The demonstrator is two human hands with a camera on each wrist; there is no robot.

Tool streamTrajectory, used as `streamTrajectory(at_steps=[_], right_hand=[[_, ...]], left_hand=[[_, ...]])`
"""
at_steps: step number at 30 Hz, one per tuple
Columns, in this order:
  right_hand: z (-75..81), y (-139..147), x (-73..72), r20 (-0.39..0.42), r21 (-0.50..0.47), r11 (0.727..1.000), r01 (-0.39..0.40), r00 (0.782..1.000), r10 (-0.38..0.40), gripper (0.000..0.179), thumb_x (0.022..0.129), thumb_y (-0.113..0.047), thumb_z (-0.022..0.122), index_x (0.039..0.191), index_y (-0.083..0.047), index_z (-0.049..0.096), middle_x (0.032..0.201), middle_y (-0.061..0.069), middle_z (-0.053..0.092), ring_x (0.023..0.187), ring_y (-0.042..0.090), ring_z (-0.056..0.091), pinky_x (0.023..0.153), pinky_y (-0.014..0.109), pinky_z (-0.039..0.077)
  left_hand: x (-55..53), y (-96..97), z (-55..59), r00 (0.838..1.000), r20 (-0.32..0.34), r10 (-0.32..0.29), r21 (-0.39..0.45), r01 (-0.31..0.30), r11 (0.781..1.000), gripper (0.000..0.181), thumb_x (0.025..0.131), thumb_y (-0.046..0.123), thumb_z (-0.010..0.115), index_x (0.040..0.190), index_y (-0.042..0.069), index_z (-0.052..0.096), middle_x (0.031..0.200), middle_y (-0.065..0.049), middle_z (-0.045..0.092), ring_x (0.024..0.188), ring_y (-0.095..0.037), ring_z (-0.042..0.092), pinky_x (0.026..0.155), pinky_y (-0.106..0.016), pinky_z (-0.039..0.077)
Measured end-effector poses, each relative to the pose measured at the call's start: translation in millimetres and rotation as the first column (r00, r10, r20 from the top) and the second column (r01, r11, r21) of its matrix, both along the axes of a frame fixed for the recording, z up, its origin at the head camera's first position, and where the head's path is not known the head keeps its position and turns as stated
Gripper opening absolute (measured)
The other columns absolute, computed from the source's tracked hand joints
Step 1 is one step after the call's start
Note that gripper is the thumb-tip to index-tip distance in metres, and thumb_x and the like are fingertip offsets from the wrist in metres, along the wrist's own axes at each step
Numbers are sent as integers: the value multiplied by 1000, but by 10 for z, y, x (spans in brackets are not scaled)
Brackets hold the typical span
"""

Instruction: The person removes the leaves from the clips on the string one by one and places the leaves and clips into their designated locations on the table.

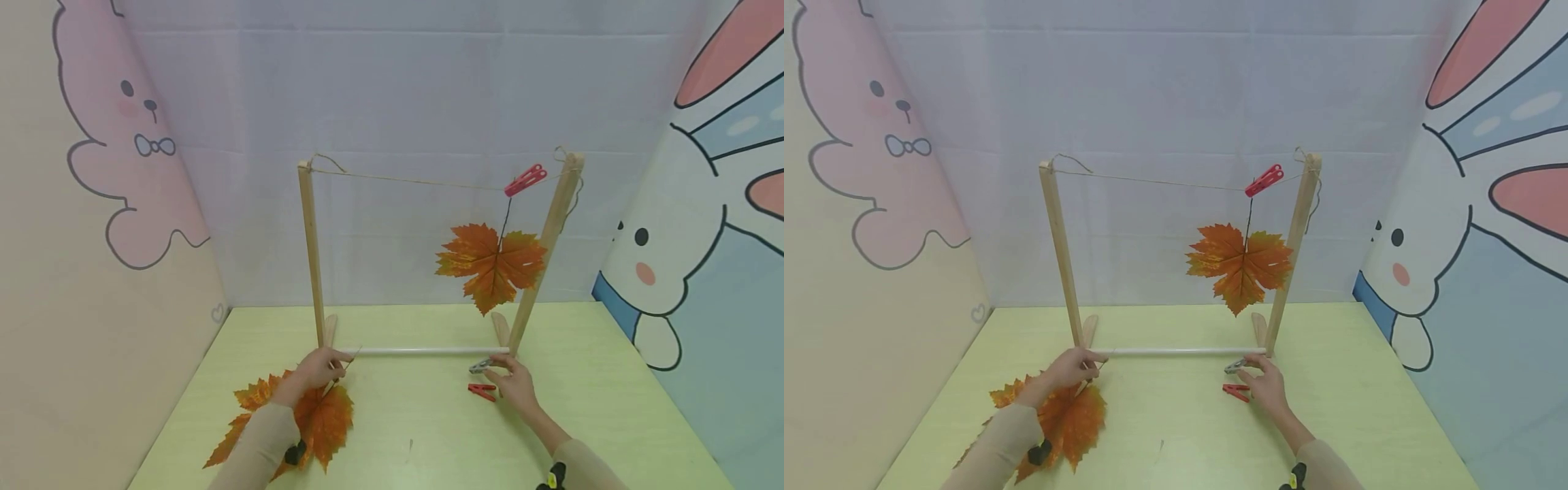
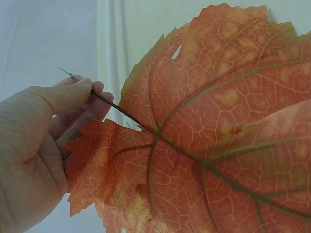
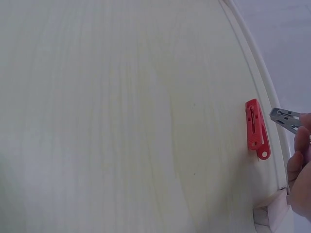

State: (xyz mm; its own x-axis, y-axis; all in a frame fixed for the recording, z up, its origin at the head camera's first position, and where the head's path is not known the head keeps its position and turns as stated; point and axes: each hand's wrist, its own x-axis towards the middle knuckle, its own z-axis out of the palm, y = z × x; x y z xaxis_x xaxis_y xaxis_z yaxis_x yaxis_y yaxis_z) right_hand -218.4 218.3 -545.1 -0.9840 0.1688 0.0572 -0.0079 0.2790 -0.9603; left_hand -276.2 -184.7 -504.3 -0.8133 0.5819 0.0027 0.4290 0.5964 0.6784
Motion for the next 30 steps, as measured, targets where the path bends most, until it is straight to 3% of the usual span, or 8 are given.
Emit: streamTrajectory(at_steps=[1, 5, 7, 8, 14, 19, 22, 30], right_hand=[[26, -9, 11, -5, -12, 1000, -5, 1000, 5, 34, 79, 2, 65, 109, 12, 55, 101, 30, 59, 33, 3, 39, 37, 21, 33], [20, -7, 9, -10, -23, 1000, -8, 1000, 8, 33, 78, 6, 64, 109, 13, 55, 100, 31, 59, 33, 3, 38, 37, 20, 33], [-60, 16, -18, -12, -3, 1000, -5, 1000, 5, 33, 79, 5, 64, 109, 12, 55, 100, 29, 60, 34, 3, 39, 37, 20, 34], [-93, 25, -29, -10, 7, 1000, -2, 1000, 2, 33, 79, 4, 65, 110, 11, 56, 100, 28, 60, 34, 3, 38, 37, 19, 34], [-179, 53, -57, -16, 98, 995, 7, 1000, -6, 34, 78, 2, 66, 110, 9, 57, 102, 26, 62, 34, 1, 38, 38, 18, 34], [-201, 69, -56, -44, 308, 951, 32, 999, -19, 31, 76, -1, 68, 105, 6, 61, 97, 20, 65, 66, 14, 59, 62, 27, 44], [-192, 73, -47, -50, 392, 920, 29, 999, -10, 30, 75, -2, 68, 104, 6, 62, 95, 18, 66, 93, 29, 60, 79, 39, 44], [-242, 90, -90, -45, 428, 903, 38, 999, -20, 31, 74, -3, 67, 103, 6, 62, 94, 17, 66, 97, 36, 58, 81, 47, 42]], left_hand=[[-54, -35, -114, 999, -30, -34, 24, 35, 999, 28, 86, 7, 59, 113, -1, 63, 74, -7, 66, 60, -12, 59, 50, -26, 44], [-52, -35, -175, 998, -38, -56, 34, 57, 998, 27, 87, 9, 59, 112, 0, 63, 73, -4, 66, 61, -11, 59, 52, -26, 46], [-34, -15, -173, 998, -41, -46, 19, 47, 999, 27, 87, 7, 59, 112, -2, 63, 74, -7, 66, 62, -15, 60, 53, -25, 45], [29, 28, -73, 1000, -18, -16, -5, 16, 1000, 27, 85, 1, 59, 110, -6, 62, 74, -10, 66, 63, -17, 61, 54, -27, 46], [64, 74, -78, 999, -27, 26, -20, -26, 999, 26, 84, -3, 59, 109, -6, 63, 79, -11, 66, 66, -22, 62, 56, -26, 48], [78, 80, -116, 999, -33, 28, 9, -28, 1000, 25, 83, -4, 59, 108, -6, 64, 79, -13, 66, 65, -23, 63, 55, -25, 48], [84, 82, -127, 999, -35, 29, 8, -28, 1000, 25, 83, -4, 60, 107, -5, 64, 79, -12, 66, 65, -23, 63, 56, -25, 48], [77, 108, -159, 999, -27, 42, 18, -42, 999, 23, 81, -4, 62, 104, -5, 66, 79, -11, 66, 69, -21, 62, 58, -27, 50]])
